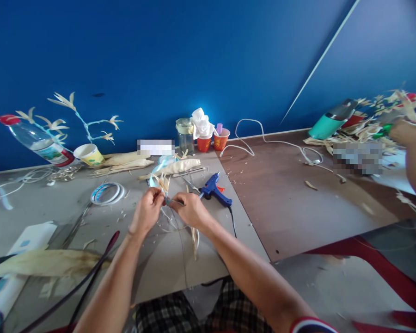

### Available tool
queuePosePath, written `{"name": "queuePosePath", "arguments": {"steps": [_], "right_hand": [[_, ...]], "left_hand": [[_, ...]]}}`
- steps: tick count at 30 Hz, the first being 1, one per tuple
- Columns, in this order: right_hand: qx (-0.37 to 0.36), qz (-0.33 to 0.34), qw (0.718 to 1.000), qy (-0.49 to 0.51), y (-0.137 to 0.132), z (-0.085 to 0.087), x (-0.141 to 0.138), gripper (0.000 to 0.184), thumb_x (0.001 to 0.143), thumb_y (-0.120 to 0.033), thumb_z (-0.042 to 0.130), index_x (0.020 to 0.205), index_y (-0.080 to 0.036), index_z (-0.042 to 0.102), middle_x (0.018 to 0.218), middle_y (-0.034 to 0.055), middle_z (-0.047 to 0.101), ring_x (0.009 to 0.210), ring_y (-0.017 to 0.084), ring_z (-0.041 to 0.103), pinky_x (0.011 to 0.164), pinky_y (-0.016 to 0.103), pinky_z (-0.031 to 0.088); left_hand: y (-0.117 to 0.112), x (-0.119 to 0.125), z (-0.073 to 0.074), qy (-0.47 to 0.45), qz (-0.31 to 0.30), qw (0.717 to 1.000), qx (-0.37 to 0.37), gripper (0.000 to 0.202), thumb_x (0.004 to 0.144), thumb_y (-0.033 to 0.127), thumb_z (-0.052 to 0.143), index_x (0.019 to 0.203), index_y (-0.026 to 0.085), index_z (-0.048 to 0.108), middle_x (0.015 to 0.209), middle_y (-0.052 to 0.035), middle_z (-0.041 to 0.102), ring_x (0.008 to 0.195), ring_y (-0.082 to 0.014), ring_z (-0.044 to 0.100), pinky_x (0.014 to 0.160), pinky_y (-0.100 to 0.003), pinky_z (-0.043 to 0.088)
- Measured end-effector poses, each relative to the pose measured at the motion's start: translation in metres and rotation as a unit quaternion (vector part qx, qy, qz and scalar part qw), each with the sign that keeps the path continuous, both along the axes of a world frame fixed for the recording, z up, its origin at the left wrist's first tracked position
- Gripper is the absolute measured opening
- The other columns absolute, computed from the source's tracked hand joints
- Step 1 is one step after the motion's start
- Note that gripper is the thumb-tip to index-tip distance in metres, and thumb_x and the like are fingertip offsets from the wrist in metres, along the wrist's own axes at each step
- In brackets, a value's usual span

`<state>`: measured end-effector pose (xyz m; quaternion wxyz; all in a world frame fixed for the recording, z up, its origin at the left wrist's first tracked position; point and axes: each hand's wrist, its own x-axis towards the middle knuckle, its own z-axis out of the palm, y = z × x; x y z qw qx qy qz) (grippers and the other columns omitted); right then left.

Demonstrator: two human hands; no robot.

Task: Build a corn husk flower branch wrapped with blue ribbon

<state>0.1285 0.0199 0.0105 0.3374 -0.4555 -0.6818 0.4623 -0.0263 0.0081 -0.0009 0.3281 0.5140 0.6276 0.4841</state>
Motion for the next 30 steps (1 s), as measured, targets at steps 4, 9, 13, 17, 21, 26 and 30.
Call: {"name": "queuePosePath", "arguments": {"steps": [4, 9, 13, 17, 21, 26, 30], "right_hand": [[-0.040, 0.004, 0.998, 0.054, 0.005, -0.001, 0.002, 0.012, 0.073, -0.025, 0.061, 0.065, -0.016, 0.065, 0.059, -0.0025, 0.056, 0.057, 0.010, 0.047, 0.055, 0.022, 0.031], [-0.203, 0.017, 0.961, 0.189, 0.013, -0.002, 0.006, 0.020, 0.067, -0.035, 0.066, 0.069, -0.016, 0.061, 0.051, -0.0065, 0.046, 0.042, 0.006, 0.034, 0.044, 0.022, 0.025], [-0.222, -0.004, 0.938, 0.267, 0.017, -0.004, 0.007, 0.027, 0.065, -0.037, 0.068, 0.081, -0.016, 0.060, 0.058, -0.0059, 0.048, 0.047, 0.006, 0.040, 0.047, 0.021, 0.031], [-0.052, -0.079, 0.976, 0.194, 0.019, -0.008, 0.006, 0.033, 0.061, -0.035, 0.074, 0.088, -0.018, 0.065, 0.085, 0.0015, 0.059, 0.081, 0.014, 0.054, 0.069, 0.024, 0.042], [-0.007, -0.072, 0.988, 0.136, 0.019, -0.013, 0.002, 0.018, 0.069, -0.035, 0.067, 0.073, -0.018, 0.063, 0.081, 0.0022, 0.060, 0.082, 0.016, 0.054, 0.070, 0.025, 0.041], [-0.069, -0.080, 0.970, 0.219, 0.020, -0.014, 0.001, 0.024, 0.068, -0.039, 0.064, 0.066, -0.016, 0.056, 0.066, -0.0008, 0.054, 0.065, 0.012, 0.049, 0.062, 0.023, 0.038], [-0.088, -0.072, 0.967, 0.229, 0.022, -0.017, 0.000, 0.023, 0.069, -0.039, 0.063, 0.070, -0.016, 0.055, 0.062, -0.0025, 0.050, 0.060, 0.011, 0.046, 0.059, 0.023, 0.038]], "left_hand": [[0.000, -0.002, -0.004, 0.053, 0.006, 0.999, 0.009, 0.016, 0.074, 0.034, 0.063, 0.081, 0.020, 0.060, 0.069, -0.0006, 0.060, 0.063, -0.0174, 0.055, 0.062, -0.028, 0.040], [-0.002, 0.002, 0.002, 0.013, -0.007, 1.000, -0.002, 0.020, 0.073, 0.037, 0.064, 0.079, 0.019, 0.059, 0.070, 0.0000, 0.059, 0.065, -0.0167, 0.053, 0.061, -0.027, 0.040], [-0.005, 0.010, 0.013, -0.023, 0.018, 0.999, -0.017, 0.019, 0.072, 0.037, 0.064, 0.075, 0.019, 0.059, 0.062, 0.0021, 0.054, 0.058, -0.0149, 0.047, 0.058, -0.026, 0.036], [-0.007, 0.018, 0.012, -0.012, 0.029, 0.999, -0.021, 0.018, 0.070, 0.036, 0.066, 0.070, 0.019, 0.059, 0.058, 0.0029, 0.052, 0.056, -0.0141, 0.044, 0.055, -0.026, 0.033], [-0.006, 0.022, 0.007, -0.006, 0.008, 1.000, -0.024, 0.020, 0.069, 0.037, 0.067, 0.067, 0.019, 0.060, 0.057, 0.0032, 0.050, 0.056, -0.0137, 0.042, 0.054, -0.025, 0.032], [-0.004, 0.021, 0.003, -0.117, 0.053, 0.991, -0.026, 0.029, 0.068, 0.043, 0.070, 0.078, 0.018, 0.060, 0.066, 0.0018, 0.056, 0.060, -0.0134, 0.049, 0.058, -0.025, 0.038], [-0.003, 0.022, 0.005, -0.258, 0.046, 0.965, 0.016, 0.030, 0.065, 0.039, 0.074, 0.078, 0.019, 0.056, 0.071, 0.0032, 0.058, 0.063, -0.0116, 0.052, 0.063, -0.025, 0.042]]}}
